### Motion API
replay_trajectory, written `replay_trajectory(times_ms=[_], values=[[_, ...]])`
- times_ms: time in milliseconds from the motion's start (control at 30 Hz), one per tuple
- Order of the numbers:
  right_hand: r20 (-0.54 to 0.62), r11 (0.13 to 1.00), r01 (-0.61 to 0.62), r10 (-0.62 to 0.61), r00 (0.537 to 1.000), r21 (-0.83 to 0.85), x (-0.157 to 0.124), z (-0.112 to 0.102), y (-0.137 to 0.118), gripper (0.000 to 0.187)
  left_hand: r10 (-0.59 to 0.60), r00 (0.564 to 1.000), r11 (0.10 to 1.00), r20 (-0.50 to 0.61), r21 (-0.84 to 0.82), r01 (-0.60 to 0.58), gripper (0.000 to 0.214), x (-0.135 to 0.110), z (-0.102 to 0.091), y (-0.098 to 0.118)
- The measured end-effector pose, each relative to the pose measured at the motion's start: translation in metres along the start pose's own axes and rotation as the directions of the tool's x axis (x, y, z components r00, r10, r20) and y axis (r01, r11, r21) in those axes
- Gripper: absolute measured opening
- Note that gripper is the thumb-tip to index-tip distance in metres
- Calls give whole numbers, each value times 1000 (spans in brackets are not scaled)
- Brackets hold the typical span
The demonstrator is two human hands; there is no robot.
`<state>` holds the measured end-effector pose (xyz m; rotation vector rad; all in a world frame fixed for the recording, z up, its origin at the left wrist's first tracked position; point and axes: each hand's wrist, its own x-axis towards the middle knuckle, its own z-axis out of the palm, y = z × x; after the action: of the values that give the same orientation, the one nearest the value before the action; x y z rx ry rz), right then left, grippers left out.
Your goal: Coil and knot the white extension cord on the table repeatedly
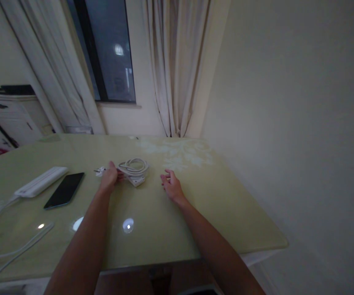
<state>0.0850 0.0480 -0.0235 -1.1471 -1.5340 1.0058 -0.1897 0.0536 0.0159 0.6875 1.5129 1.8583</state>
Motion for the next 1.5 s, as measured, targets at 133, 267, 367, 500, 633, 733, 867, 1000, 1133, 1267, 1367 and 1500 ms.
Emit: replay_trajectory(times_ms=[133,267,367,500,633,733,867,1000,1133,1267,1367,1500], values=[[-2,1000,-1,1,1000,-21,1,1,2,44,204,974,636,-101,769,-54,36,-21,-3,16],[-7,999,-19,18,1000,-51,3,3,2,42,322,910,253,260,903,-348,50,-53,17,23],[-6,998,2,-2,1000,-64,2,2,1,41,341,725,62,598,756,-652,53,-68,33,9],[-13,997,18,-19,1000,-81,-1,-4,-3,39,235,659,-43,715,685,-728,44,-60,28,-13],[-52,997,29,-33,998,-78,-1,-9,-8,37,286,746,-7,601,780,-625,46,-35,6,-19],[-70,995,33,-40,997,-99,-1,-7,-9,36,356,794,30,492,844,-536,51,-32,4,-17],[-26,988,89,-93,995,-127,-5,-2,-11,35,360,699,115,618,714,-690,55,-59,32,-20],[-6,952,177,-184,983,-249,-12,-3,-16,29,222,458,288,861,391,-874,41,-99,68,-29],[-13,921,201,-218,976,-333,-12,-7,-21,16,250,420,363,873,317,-876,45,-118,79,-32],[-9,941,184,-194,981,-285,-13,-5,-21,22,238,446,247,863,390,-887,32,-108,72,-24],[21,944,184,-185,982,-276,-16,-1,-20,31,320,581,78,748,590,-803,38,-87,57,-20],[13,941,189,-193,981,-280,-16,-1,-19,36,369,785,31,498,837,-546,46,-55,32,-24]])
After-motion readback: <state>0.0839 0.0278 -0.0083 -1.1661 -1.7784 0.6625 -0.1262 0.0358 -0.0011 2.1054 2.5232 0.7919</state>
